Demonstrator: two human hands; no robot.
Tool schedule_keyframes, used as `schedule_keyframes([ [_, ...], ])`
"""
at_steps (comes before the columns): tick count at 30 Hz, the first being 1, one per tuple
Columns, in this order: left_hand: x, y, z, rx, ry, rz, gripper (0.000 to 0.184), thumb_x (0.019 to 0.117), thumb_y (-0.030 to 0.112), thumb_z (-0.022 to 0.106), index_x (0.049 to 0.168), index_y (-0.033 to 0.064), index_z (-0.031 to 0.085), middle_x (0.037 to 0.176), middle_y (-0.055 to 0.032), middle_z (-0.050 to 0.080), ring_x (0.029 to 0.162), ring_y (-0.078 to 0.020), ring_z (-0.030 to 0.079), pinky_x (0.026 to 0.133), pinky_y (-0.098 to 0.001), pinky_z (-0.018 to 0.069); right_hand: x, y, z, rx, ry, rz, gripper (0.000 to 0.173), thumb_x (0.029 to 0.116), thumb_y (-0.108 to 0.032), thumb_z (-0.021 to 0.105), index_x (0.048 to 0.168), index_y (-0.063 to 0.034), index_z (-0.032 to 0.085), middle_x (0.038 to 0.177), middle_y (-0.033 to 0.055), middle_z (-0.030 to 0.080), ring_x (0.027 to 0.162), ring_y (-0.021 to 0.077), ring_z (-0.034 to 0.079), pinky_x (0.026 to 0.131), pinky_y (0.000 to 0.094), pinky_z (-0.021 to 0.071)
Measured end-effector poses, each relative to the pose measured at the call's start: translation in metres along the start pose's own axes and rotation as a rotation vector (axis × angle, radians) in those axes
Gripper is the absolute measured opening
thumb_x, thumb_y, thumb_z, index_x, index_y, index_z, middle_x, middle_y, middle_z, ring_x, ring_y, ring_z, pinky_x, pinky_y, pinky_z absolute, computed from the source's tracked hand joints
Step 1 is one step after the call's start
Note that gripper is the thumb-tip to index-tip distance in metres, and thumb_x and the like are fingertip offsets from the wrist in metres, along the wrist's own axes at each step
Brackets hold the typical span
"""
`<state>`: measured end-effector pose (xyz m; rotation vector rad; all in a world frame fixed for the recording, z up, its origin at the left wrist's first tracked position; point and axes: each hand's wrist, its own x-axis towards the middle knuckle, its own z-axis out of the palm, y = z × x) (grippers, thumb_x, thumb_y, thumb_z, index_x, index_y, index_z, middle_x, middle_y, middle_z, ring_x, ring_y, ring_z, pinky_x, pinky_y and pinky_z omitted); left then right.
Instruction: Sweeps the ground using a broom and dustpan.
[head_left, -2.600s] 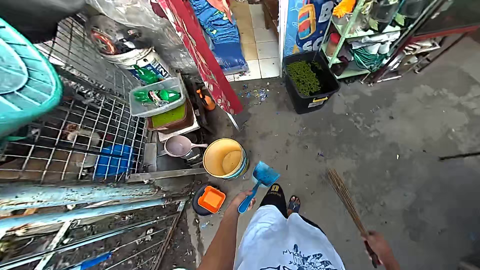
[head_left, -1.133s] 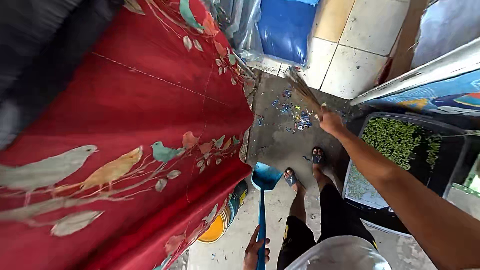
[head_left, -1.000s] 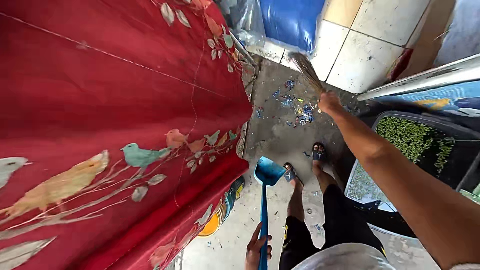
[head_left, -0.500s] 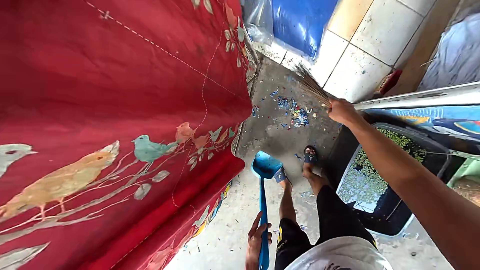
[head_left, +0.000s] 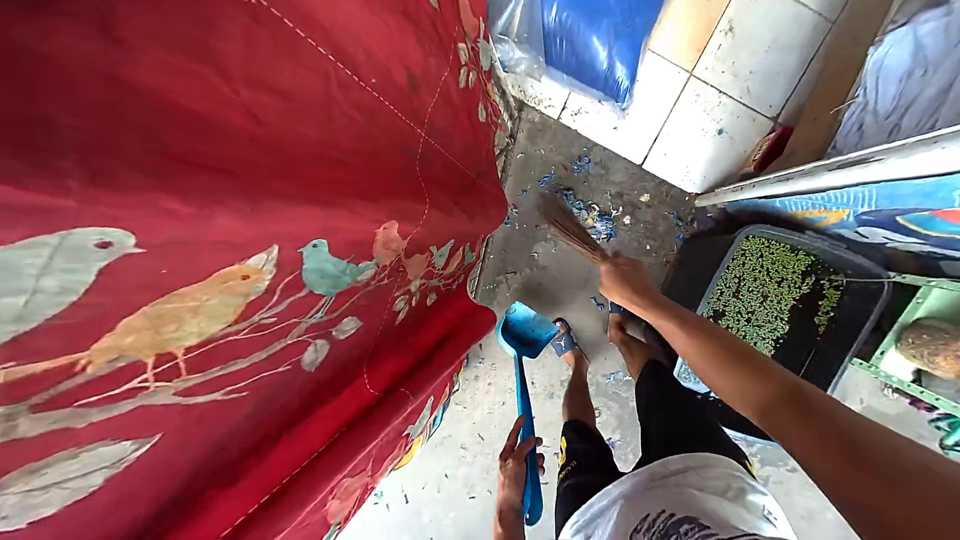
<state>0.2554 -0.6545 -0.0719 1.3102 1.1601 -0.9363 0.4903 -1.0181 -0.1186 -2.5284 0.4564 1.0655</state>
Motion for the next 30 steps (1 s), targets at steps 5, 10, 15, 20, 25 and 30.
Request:
schedule_keyframes([
  [5, -0.001, 0.001, -0.007, 0.036, 0.016, -0.033, 0.053, 0.1058, 0.012, 0.046, 0.158, 0.0166, 0.039, 0.095, -0.019, 0.069, 0.055, -0.0203, 0.062, 0.045, -0.0324, 0.0523, 0.06, -0.017, 0.057, 0.063, -0.135, 0.038, 0.057, 0.0873, -0.01, 0.069, 0.142, -0.0041, 0.057, 0.135, 0.0324, 0.055, 0.111, 0.0507, 0.062, 0.081, 0.0664, 0.0544],
  [10, -0.006, -0.011, -0.026, 0.011, -0.004, -0.011, 0.052, 0.1057, 0.013, 0.045, 0.158, 0.0167, 0.04, 0.096, -0.0189, 0.069, 0.055, -0.0205, 0.062, 0.044, -0.0323, 0.0519, -0.036, 0.066, 0.073, 0.084, -0.109, 0.196, 0.052, 0.0914, -0.022, 0.067, 0.14, -0.0087, 0.056, 0.126, 0.0272, 0.064, 0.108, 0.0479, 0.066, 0.084, 0.0677, 0.0536],
  [15, -0.005, -0.019, -0.025, 0.022, -0.008, -0.007, 0.054, 0.1042, 0.01, 0.047, 0.157, 0.0164, 0.041, 0.093, -0.0184, 0.068, 0.053, -0.0198, 0.06, 0.043, -0.0319, 0.051, -0.112, 0.037, 0.072, 0.042, -0.163, 0.131, 0.074, 0.0938, -0.021, 0.062, 0.161, -0.0105, 0.032, 0.138, 0.0271, 0.056, 0.103, 0.0452, 0.068, 0.083, 0.0625, 0.0566],
  [20, -0.001, -0.013, -0.018, 0.057, -0.016, -0.02, 0.053, 0.1042, 0.01, 0.047, 0.157, 0.0153, 0.04, 0.093, -0.0191, 0.068, 0.054, -0.0203, 0.062, 0.044, -0.0319, 0.0521, -0.028, -0.034, 0.113, 0.142, -0.181, -0.054, 0.083, 0.0883, -0.02, 0.073, 0.161, -0.0141, 0.033, 0.136, 0.0289, 0.056, 0.108, 0.0475, 0.065, 0.085, 0.0647, 0.0543],
  [25, -0.009, -0.017, -0.024, 0.083, -0.021, -0.036, 0.052, 0.1057, 0.014, 0.046, 0.158, 0.0174, 0.04, 0.098, -0.0189, 0.069, 0.055, -0.0199, 0.062, 0.045, -0.031, 0.0523, 0.022, -0.002, 0.125, 0.297, -0.14, 0.235, 0.069, 0.0857, -0.021, 0.073, 0.149, -0.0079, 0.05, 0.135, 0.0322, 0.056, 0.112, 0.0512, 0.063, 0.085, 0.0687, 0.0528],
  [30, 0.002, -0.025, -0.027, 0.073, -0.067, -0.014, 0.053, 0.105, 0.014, 0.044, 0.158, 0.0159, 0.039, 0.096, -0.0187, 0.068, 0.055, -0.0202, 0.062, 0.045, -0.0321, 0.0526, -0.075, 0.086, 0.111, 0.265, -0.084, 0.319, 0.066, 0.0996, -0.031, 0.057, 0.16, -0.0158, 0.036, 0.137, 0.0253, 0.059, 0.113, 0.0447, 0.065, 0.091, 0.0635, 0.0537],
])
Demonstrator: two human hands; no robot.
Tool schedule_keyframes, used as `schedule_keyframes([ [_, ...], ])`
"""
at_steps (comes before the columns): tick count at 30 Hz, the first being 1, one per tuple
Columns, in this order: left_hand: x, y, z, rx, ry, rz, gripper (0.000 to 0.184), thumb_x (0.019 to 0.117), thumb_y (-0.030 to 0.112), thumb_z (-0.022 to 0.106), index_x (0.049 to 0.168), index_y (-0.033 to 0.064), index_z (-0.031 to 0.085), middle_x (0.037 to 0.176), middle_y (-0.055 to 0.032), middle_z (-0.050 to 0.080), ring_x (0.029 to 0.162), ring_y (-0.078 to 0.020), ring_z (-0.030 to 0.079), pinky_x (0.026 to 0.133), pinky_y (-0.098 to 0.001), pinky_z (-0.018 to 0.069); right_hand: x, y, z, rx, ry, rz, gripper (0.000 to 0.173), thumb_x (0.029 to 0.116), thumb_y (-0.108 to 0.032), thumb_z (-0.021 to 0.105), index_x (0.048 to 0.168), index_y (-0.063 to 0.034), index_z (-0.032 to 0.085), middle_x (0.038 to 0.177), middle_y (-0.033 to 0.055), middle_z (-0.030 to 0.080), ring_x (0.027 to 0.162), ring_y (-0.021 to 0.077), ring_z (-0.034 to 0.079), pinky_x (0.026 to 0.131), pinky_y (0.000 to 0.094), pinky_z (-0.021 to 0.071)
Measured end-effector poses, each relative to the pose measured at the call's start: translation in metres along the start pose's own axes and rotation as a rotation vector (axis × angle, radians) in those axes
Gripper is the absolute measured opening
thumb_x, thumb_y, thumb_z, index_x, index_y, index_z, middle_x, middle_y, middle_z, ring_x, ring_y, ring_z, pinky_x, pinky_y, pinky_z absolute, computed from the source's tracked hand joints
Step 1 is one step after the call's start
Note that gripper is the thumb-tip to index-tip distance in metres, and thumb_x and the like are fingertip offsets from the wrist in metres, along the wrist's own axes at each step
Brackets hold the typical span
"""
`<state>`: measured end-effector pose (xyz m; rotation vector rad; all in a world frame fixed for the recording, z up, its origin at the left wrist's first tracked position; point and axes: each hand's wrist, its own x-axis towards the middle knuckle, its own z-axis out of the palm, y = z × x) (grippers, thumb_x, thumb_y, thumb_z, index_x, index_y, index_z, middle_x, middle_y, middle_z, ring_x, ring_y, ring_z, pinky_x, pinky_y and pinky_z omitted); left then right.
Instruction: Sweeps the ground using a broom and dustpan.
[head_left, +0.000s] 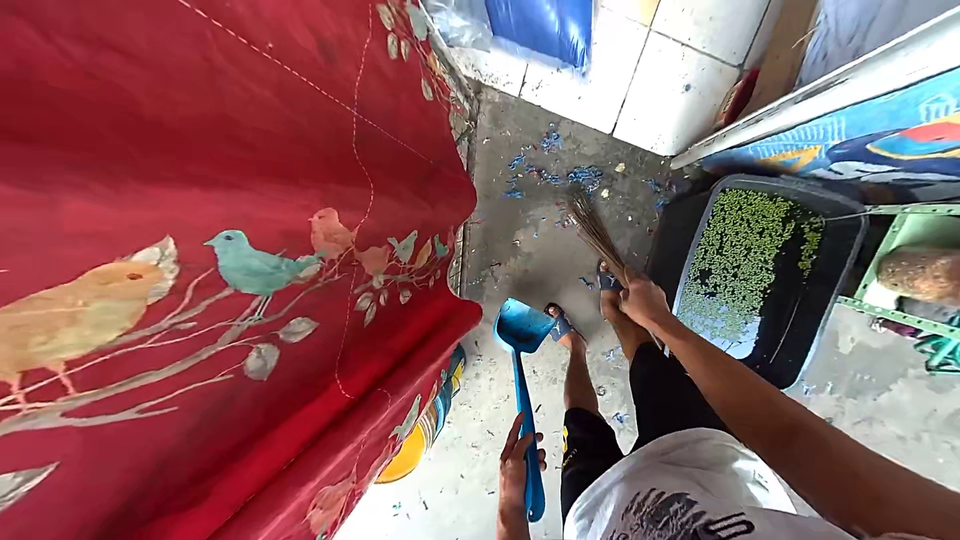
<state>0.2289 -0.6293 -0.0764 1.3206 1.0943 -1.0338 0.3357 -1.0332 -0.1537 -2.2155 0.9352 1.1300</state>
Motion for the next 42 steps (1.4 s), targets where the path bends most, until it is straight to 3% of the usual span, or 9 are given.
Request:
schedule_keyframes([
  [7, 0.008, 0.025, 0.009, -0.075, -0.113, -0.008, 0.042, 0.107, 0.017, 0.037, 0.146, 0.0062, 0.048, 0.1, -0.0199, 0.069, 0.061, -0.0196, 0.067, 0.048, -0.0297, 0.0555, -0.013, 0.035, 0.03, 0.031, -0.123, -0.044, 0.063, 0.0985, -0.027, 0.057, 0.158, -0.0188, 0.041, 0.141, 0.021, 0.058, 0.123, 0.042, 0.061, 0.098, 0.0637, 0.0516],
  [12, 0.0, 0.037, -0.002, -0.181, -0.281, 0.033, 0.044, 0.1014, 0.027, 0.049, 0.141, 0.0092, 0.053, 0.11, -0.0228, 0.07, 0.078, -0.0222, 0.072, 0.056, -0.0294, 0.0585, -0.019, 0.078, 0.028, 0.119, -0.126, 0.069, 0.063, 0.099, -0.03, 0.055, 0.159, -0.0172, 0.04, 0.138, 0.0225, 0.061, 0.125, 0.0421, 0.06, 0.1, 0.0645, 0.0494],
  [16, 0.006, 0.035, 0.001, -0.336, -0.394, 0.088, 0.042, 0.1026, 0.031, 0.046, 0.138, 0.0112, 0.058, 0.113, -0.024, 0.07, 0.084, -0.0254, 0.073, 0.062, -0.0311, 0.0595, -0.06, 0.05, 0.007, 0.19, -0.094, -0.092, 0.064, 0.1011, -0.031, 0.054, 0.162, -0.0188, 0.036, 0.139, 0.0188, 0.061, 0.126, 0.037, 0.06, 0.104, 0.0579, 0.0497],
  [22, 0.018, 0.046, 0.035, -0.352, -0.457, 0.144, 0.048, 0.1035, 0.028, 0.04, 0.145, 0.0094, 0.054, 0.112, -0.0248, 0.068, 0.085, -0.0258, 0.07, 0.066, -0.0327, 0.059, 0.063, -0.047, -0.003, 0.245, -0.081, -0.234, 0.054, 0.1001, -0.027, 0.057, 0.153, -0.016, 0.049, 0.122, 0.0216, 0.069, 0.113, 0.0417, 0.067, 0.091, 0.0649, 0.0538],
  [26, 0.015, 0.047, 0.051, -0.284, -0.452, 0.16, 0.052, 0.1026, 0.029, 0.043, 0.151, 0.0108, 0.048, 0.119, -0.027, 0.066, 0.085, -0.0253, 0.069, 0.067, -0.0328, 0.0577, 0.114, -0.055, -0.013, 0.419, -0.058, 0.015, 0.044, 0.0969, -0.029, 0.06, 0.138, -0.0118, 0.059, 0.122, 0.0249, 0.067, 0.115, 0.0453, 0.064, 0.092, 0.0681, 0.0518],
  [29, 0.018, 0.04, 0.052, -0.291, -0.494, 0.154, 0.057, 0.0993, 0.03, 0.049, 0.154, 0.014, 0.046, 0.126, -0.028, 0.064, 0.088, -0.026, 0.07, 0.069, -0.0333, 0.0578, 0.061, -0.014, -0.01, 0.566, 0.032, 0.046, 0.04, 0.099, -0.032, 0.059, 0.134, -0.0127, 0.06, 0.108, 0.0231, 0.07, 0.097, 0.0433, 0.069, 0.078, 0.0665, 0.0549],
  [33, 0.026, 0.035, 0.05, -0.304, -0.535, 0.166, 0.061, 0.0974, 0.029, 0.05, 0.156, 0.016, 0.042, 0.131, -0.0278, 0.062, 0.088, -0.0248, 0.069, 0.07, -0.033, 0.057, -0.049, 0.048, -0.025, 0.678, 0.065, 0.05, 0.058, 0.0989, -0.037, 0.061, 0.153, -0.0213, 0.05, 0.113, 0.0129, 0.072, 0.097, 0.0277, 0.071, 0.088, 0.0537, 0.058],
  [36, 0.022, 0.047, 0.055, -0.281, -0.528, 0.162, 0.063, 0.0959, 0.029, 0.055, 0.157, 0.0172, 0.042, 0.133, -0.0279, 0.061, 0.09, -0.0246, 0.07, 0.071, -0.0323, 0.0572, -0.084, 0.065, -0.042, 0.663, 0.147, 0.203, 0.059, 0.101, -0.032, 0.059, 0.156, -0.0147, 0.045, 0.116, 0.0174, 0.071, 0.104, 0.0328, 0.069, 0.093, 0.0565, 0.0552],
  [42, 0.021, 0.065, 0.061, -0.105, -0.458, 0.351, 0.068, 0.0967, 0.02, 0.069, 0.158, 0.0146, 0.041, 0.136, -0.0294, 0.06, 0.101, -0.0305, 0.069, 0.075, -0.0365, 0.0594, 0.069, 0.081, -0.031, 0.797, 0.074, 0.45, 0.044, 0.102, -0.031, 0.059, 0.135, -0.0022, 0.057, 0.11, 0.0264, 0.067, 0.089, 0.0387, 0.069, 0.079, 0.0568, 0.0573],
])
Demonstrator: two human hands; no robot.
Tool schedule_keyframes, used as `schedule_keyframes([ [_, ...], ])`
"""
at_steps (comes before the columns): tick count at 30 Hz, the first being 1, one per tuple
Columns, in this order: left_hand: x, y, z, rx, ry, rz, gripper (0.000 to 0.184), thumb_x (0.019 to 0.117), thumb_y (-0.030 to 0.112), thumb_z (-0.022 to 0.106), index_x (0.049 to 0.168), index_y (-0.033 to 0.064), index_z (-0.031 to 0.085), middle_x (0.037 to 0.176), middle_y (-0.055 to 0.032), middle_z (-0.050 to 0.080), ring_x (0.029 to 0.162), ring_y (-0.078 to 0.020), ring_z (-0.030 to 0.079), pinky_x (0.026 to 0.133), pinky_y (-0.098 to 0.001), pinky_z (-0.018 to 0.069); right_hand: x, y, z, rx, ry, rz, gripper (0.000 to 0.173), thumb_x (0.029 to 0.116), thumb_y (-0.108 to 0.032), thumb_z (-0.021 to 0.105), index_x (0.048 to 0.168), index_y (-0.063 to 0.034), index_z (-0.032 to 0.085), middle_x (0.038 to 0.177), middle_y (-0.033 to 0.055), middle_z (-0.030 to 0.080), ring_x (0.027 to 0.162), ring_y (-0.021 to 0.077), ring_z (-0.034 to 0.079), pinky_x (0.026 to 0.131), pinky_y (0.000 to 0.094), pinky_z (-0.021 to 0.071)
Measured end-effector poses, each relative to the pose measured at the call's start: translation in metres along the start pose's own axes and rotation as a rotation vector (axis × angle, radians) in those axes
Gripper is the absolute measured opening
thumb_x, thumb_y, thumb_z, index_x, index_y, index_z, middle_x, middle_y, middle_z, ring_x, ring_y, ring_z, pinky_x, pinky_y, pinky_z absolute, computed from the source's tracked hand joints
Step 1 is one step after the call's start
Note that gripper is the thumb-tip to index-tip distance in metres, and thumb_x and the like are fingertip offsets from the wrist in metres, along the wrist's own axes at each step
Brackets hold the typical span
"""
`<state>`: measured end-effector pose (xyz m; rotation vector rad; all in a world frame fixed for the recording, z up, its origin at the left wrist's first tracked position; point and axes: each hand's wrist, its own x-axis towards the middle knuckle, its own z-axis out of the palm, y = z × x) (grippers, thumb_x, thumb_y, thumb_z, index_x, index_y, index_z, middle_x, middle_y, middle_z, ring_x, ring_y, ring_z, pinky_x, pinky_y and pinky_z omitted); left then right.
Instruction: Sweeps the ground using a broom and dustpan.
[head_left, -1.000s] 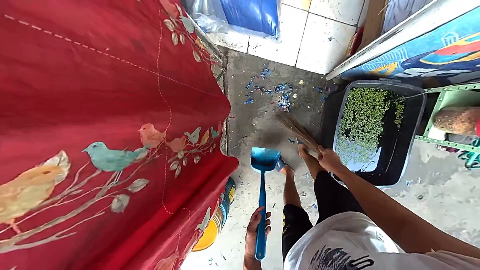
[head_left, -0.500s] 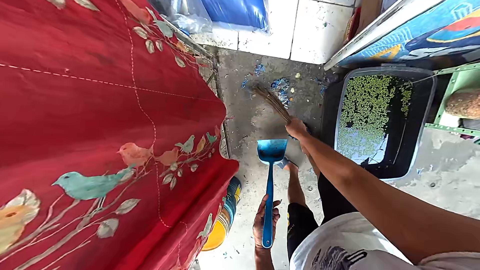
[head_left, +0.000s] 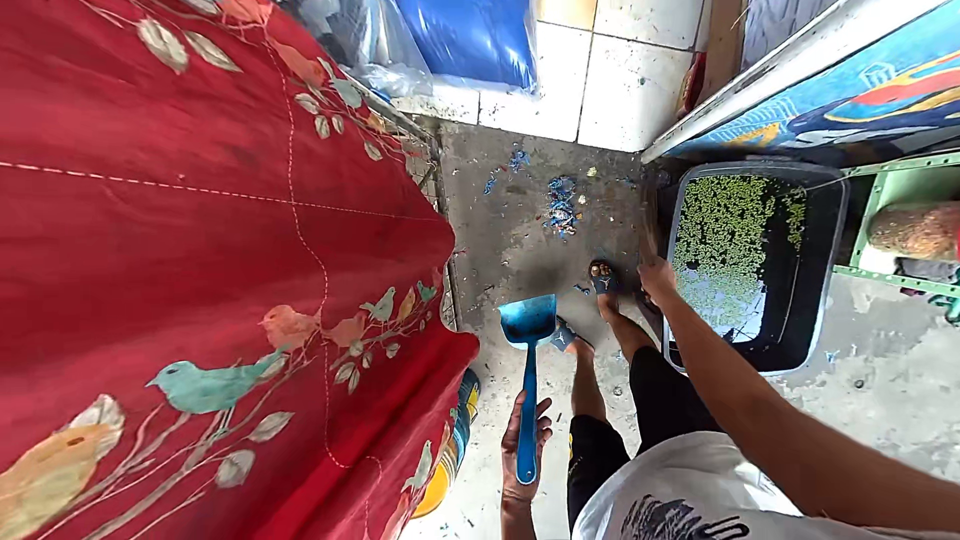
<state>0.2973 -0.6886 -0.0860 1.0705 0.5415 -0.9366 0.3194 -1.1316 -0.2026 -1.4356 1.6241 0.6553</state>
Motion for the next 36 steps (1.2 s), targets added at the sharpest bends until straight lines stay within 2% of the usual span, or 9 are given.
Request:
schedule_keyframes([
  [3, 0.004, 0.005, -0.001, 0.255, 0.133, 0.103, 0.082, 0.0876, 0.019, 0.081, 0.157, 0.0124, 0.038, 0.131, -0.0256, 0.063, 0.11, -0.0358, 0.068, 0.086, -0.0471, 0.0603, 0.0, 0.0, 0.021, -0.078, -0.134, -0.104, 0.04, 0.0987, -0.033, 0.063, 0.127, -0.0038, 0.062, 0.098, 0.0225, 0.067, 0.075, 0.0328, 0.066, 0.067, 0.0527, 0.0564],
  [5, 0.005, 0.001, -0.001, 0.346, 0.271, 0.107, 0.083, 0.0864, 0.033, 0.084, 0.155, 0.0132, 0.041, 0.123, -0.0204, 0.067, 0.104, -0.0318, 0.069, 0.085, -0.0465, 0.061, -0.053, 0.006, 0.004, -0.18, -0.119, -0.204, 0.045, 0.1, -0.032, 0.062, 0.138, -0.007, 0.057, 0.107, 0.023, 0.069, 0.094, 0.0389, 0.069, 0.084, 0.0617, 0.0555],
  [9, 0.024, -0.004, 0.004, 0.616, 0.446, 0.109, 0.06, 0.0967, 0.034, 0.07, 0.149, 0.0119, 0.052, 0.112, -0.0125, 0.07, 0.088, -0.0222, 0.07, 0.073, -0.0397, 0.0615, -0.124, 0.02, -0.037, -0.257, -0.03, -0.271, 0.061, 0.1014, -0.033, 0.057, 0.157, -0.0138, 0.043, 0.117, 0.0179, 0.071, 0.108, 0.0349, 0.068, 0.096, 0.0582, 0.0536],
  [14, 0.041, -0.001, 0.004, 0.736, 0.499, 0.124, 0.058, 0.0972, 0.036, 0.071, 0.15, 0.0187, 0.053, 0.125, -0.0102, 0.068, 0.099, -0.0234, 0.07, 0.079, -0.0445, 0.0624, -0.038, -0.024, -0.044, -0.355, 0.09, -0.278, 0.061, 0.1015, -0.029, 0.058, 0.158, -0.0138, 0.039, 0.118, 0.0287, 0.067, 0.107, 0.05, 0.066, 0.087, 0.0709, 0.0518],
  [18, 0.04, 0.002, 0.0, 0.714, 0.481, 0.154, 0.058, 0.0955, 0.03, 0.073, 0.149, 0.0154, 0.054, 0.132, -0.0096, 0.066, 0.104, -0.0233, 0.07, 0.08, -0.0434, 0.0632, 0.031, -0.027, -0.025, -0.48, -0.056, -0.319, 0.04, 0.0974, -0.025, 0.064, 0.132, -0.0039, 0.061, 0.112, 0.0294, 0.068, 0.1, 0.0496, 0.068, 0.08, 0.071, 0.053],
  [24, 0.026, 0.003, -0.002, 0.654, 0.446, 0.167, 0.054, 0.0962, 0.025, 0.071, 0.147, 0.0107, 0.055, 0.13, -0.0106, 0.067, 0.1, -0.022, 0.07, 0.08, -0.0411, 0.0625, -0.079, -0.004, -0.078, -0.569, -0.086, -0.392, 0.061, 0.1012, -0.03, 0.059, 0.158, -0.0156, 0.042, 0.125, 0.0229, 0.067, 0.116, 0.0428, 0.064, 0.098, 0.066, 0.0496],
  [28, 0.031, -0.001, 0.005, 0.649, 0.467, 0.189, 0.054, 0.0949, 0.024, 0.073, 0.145, 0.0097, 0.057, 0.131, -0.0103, 0.067, 0.102, -0.0202, 0.07, 0.082, -0.0389, 0.0619, -0.08, -0.058, -0.084, -0.646, 0.003, -0.476, 0.064, 0.1014, -0.029, 0.061, 0.16, -0.0186, 0.039, 0.131, 0.0255, 0.063, 0.114, 0.0477, 0.064, 0.091, 0.0695, 0.0508],
  [33, 0.037, -0.016, 0.007, 0.733, 0.455, 0.173, 0.057, 0.0919, 0.031, 0.077, 0.144, 0.0137, 0.06, 0.127, -0.0093, 0.069, 0.102, -0.0209, 0.071, 0.085, -0.0416, 0.062, 0.004, -0.163, -0.01, -0.711, 0.048, -0.625, 0.066, 0.0964, -0.026, 0.061, 0.159, -0.0194, 0.04, 0.133, 0.0254, 0.062, 0.115, 0.0485, 0.064, 0.087, 0.0697, 0.0523],
  [36, 0.036, -0.021, 0.006, 0.775, 0.443, 0.171, 0.059, 0.0903, 0.036, 0.079, 0.143, 0.0162, 0.061, 0.125, -0.0092, 0.069, 0.102, -0.0212, 0.07, 0.085, -0.0412, 0.0613, 0.035, -0.194, 0.03, -0.827, -0.051, -0.643, 0.063, 0.0896, -0.019, 0.068, 0.149, -0.0079, 0.049, 0.133, 0.0306, 0.059, 0.119, 0.0514, 0.06, 0.09, 0.0725, 0.0497],
])
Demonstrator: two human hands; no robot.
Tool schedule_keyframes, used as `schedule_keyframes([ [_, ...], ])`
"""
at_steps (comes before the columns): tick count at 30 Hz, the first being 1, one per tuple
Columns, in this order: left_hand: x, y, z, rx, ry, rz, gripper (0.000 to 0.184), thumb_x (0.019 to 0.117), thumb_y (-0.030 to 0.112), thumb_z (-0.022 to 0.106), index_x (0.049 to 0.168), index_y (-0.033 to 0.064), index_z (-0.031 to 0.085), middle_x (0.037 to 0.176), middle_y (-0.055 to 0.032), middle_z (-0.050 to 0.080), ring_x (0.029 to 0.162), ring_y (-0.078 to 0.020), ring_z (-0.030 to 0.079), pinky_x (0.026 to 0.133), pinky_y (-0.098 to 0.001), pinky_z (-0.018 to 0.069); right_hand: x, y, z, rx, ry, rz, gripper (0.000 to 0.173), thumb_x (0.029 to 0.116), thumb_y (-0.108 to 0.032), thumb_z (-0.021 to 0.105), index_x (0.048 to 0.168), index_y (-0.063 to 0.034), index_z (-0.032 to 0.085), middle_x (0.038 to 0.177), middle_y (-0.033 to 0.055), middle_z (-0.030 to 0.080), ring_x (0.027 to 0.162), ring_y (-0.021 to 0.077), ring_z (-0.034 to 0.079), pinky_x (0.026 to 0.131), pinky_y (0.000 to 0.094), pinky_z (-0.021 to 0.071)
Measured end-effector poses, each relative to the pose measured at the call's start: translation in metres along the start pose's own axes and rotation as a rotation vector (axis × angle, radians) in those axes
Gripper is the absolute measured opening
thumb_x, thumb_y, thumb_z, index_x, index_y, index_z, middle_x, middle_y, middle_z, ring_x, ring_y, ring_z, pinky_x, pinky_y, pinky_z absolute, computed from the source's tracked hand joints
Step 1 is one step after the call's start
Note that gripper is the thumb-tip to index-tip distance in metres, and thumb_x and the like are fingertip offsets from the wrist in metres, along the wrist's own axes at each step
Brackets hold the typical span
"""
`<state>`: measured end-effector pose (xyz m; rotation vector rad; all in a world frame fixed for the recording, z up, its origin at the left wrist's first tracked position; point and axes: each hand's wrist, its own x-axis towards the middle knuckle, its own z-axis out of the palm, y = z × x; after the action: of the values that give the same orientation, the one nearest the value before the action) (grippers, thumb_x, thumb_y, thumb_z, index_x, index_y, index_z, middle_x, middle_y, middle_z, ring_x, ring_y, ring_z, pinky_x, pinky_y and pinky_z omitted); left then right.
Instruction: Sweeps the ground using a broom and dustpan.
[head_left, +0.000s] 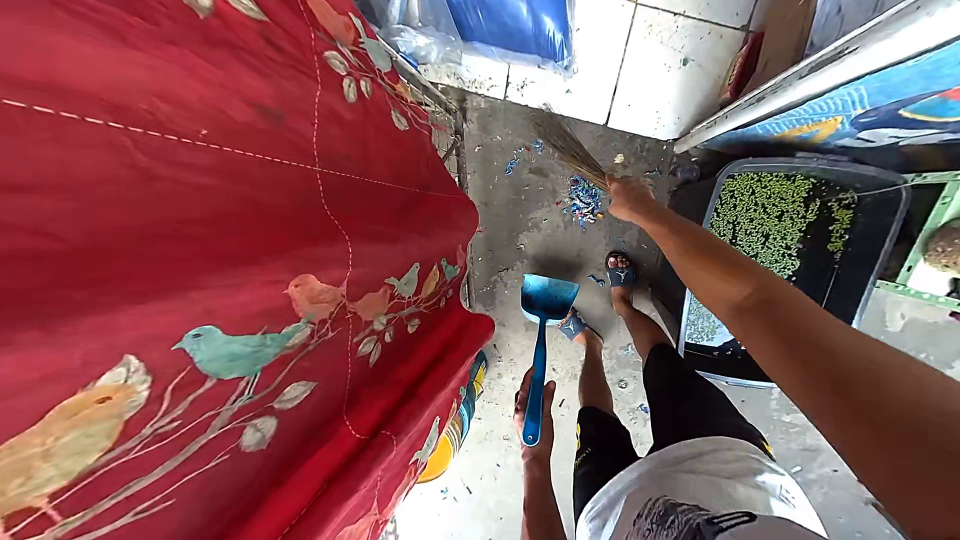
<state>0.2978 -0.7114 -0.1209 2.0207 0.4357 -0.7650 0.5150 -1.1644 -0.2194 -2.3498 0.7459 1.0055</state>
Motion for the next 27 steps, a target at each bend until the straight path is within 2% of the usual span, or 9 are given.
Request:
schedule_keyframes([
  [2, -0.004, -0.002, -0.003, 0.003, 0.017, 0.001, 0.06, 0.0885, 0.037, 0.08, 0.142, 0.0172, 0.062, 0.13, -0.0083, 0.067, 0.111, -0.0213, 0.067, 0.092, -0.0408, 0.0595, -0.019, -0.014, -0.002, -0.097, -0.112, -0.008, 0.044, 0.0854, -0.017, 0.072, 0.126, -0.0023, 0.064, 0.121, 0.0296, 0.065, 0.114, 0.0502, 0.063, 0.085, 0.0732, 0.0497],
  [4, -0.005, -0.005, -0.004, -0.003, 0.027, 0.037, 0.058, 0.0878, 0.033, 0.081, 0.14, 0.0145, 0.064, 0.138, -0.0084, 0.063, 0.126, -0.0212, 0.061, 0.104, -0.0405, 0.0542, -0.06, -0.012, -0.006, -0.122, -0.16, 0.014, 0.035, 0.0861, -0.019, 0.07, 0.117, -0.0029, 0.067, 0.113, 0.0274, 0.068, 0.108, 0.0483, 0.065, 0.081, 0.0716, 0.0512],
  [7, 0.01, 0.002, -0.005, -0.02, 0.055, 0.088, 0.05, 0.0874, 0.022, 0.082, 0.134, 0.0085, 0.067, 0.134, -0.0086, 0.066, 0.123, -0.0188, 0.063, 0.106, -0.0387, 0.0541, -0.131, 0.021, -0.009, -0.051, -0.068, 0.02, 0.043, 0.0922, -0.022, 0.067, 0.134, -0.0118, 0.062, 0.11, 0.0242, 0.07, 0.101, 0.0464, 0.068, 0.079, 0.0697, 0.0538],
  [9, 0.028, 0.017, -0.008, 0.007, 0.06, 0.118, 0.046, 0.088, 0.018, 0.081, 0.131, 0.0054, 0.068, 0.129, -0.0092, 0.069, 0.119, -0.0182, 0.066, 0.104, -0.0391, 0.0553, -0.172, 0.054, -0.013, 0.031, -0.034, 0.014, 0.053, 0.0973, -0.024, 0.065, 0.148, -0.0167, 0.055, 0.117, 0.0226, 0.07, 0.106, 0.0454, 0.067, 0.084, 0.0702, 0.0531],
  [12, 0.07, 0.047, -0.007, 0.114, 0.03, 0.196, 0.044, 0.0881, 0.019, 0.08, 0.128, 0.0034, 0.069, 0.125, -0.0112, 0.071, 0.115, -0.0182, 0.068, 0.103, -0.0402, 0.0555, -0.205, 0.101, -0.022, 0.15, -0.024, 0.067, 0.06, 0.1001, -0.028, 0.065, 0.156, -0.021, 0.046, 0.126, 0.0217, 0.068, 0.115, 0.0445, 0.064, 0.094, 0.0705, 0.049],
  [17, 0.152, 0.119, 0.019, 0.35, -0.093, 0.316, 0.039, 0.0881, 0.022, 0.079, 0.122, 0.0044, 0.071, 0.117, -0.0125, 0.073, 0.109, -0.0209, 0.07, 0.101, -0.0439, 0.0557, -0.181, 0.142, -0.031, 0.164, 0.088, 0.118, 0.058, 0.0991, -0.028, 0.066, 0.154, -0.021, 0.049, 0.111, 0.0258, 0.07, 0.098, 0.0503, 0.067, 0.08, 0.0758, 0.0499],
  [21, 0.216, 0.166, 0.058, 0.504, -0.19, 0.387, 0.039, 0.0886, 0.023, 0.079, 0.124, 0.0092, 0.07, 0.12, -0.0148, 0.071, 0.113, -0.0286, 0.068, 0.101, -0.0531, 0.0537, -0.135, 0.144, -0.035, 0.157, 0.074, 0.201, 0.061, 0.099, -0.027, 0.064, 0.156, -0.0192, 0.046, 0.125, 0.0281, 0.066, 0.114, 0.0535, 0.062, 0.089, 0.0777, 0.046],
  [25, 0.267, 0.215, 0.119, 0.603, -0.253, 0.455, 0.038, 0.0861, 0.022, 0.079, 0.121, 0.0092, 0.071, 0.117, -0.0169, 0.071, 0.113, -0.0312, 0.068, 0.1, -0.0557, 0.0533, -0.124, 0.132, 0.012, 0.25, 0.064, 0.307, 0.065, 0.0985, -0.027, 0.063, 0.158, -0.0103, 0.04, 0.129, 0.0326, 0.061, 0.115, 0.0548, 0.061, 0.089, 0.0757, 0.0486],
  [27, 0.284, 0.241, 0.15, 0.697, -0.278, 0.444, 0.037, 0.0862, 0.025, 0.078, 0.119, 0.0101, 0.071, 0.116, -0.0167, 0.072, 0.112, -0.0331, 0.068, 0.099, -0.0589, 0.0533, -0.123, 0.126, 0.061, 0.293, 0.041, 0.302, 0.06, 0.0949, -0.023, 0.065, 0.15, -0.0064, 0.046, 0.121, 0.0324, 0.064, 0.107, 0.0539, 0.064, 0.083, 0.0744, 0.0512],
])
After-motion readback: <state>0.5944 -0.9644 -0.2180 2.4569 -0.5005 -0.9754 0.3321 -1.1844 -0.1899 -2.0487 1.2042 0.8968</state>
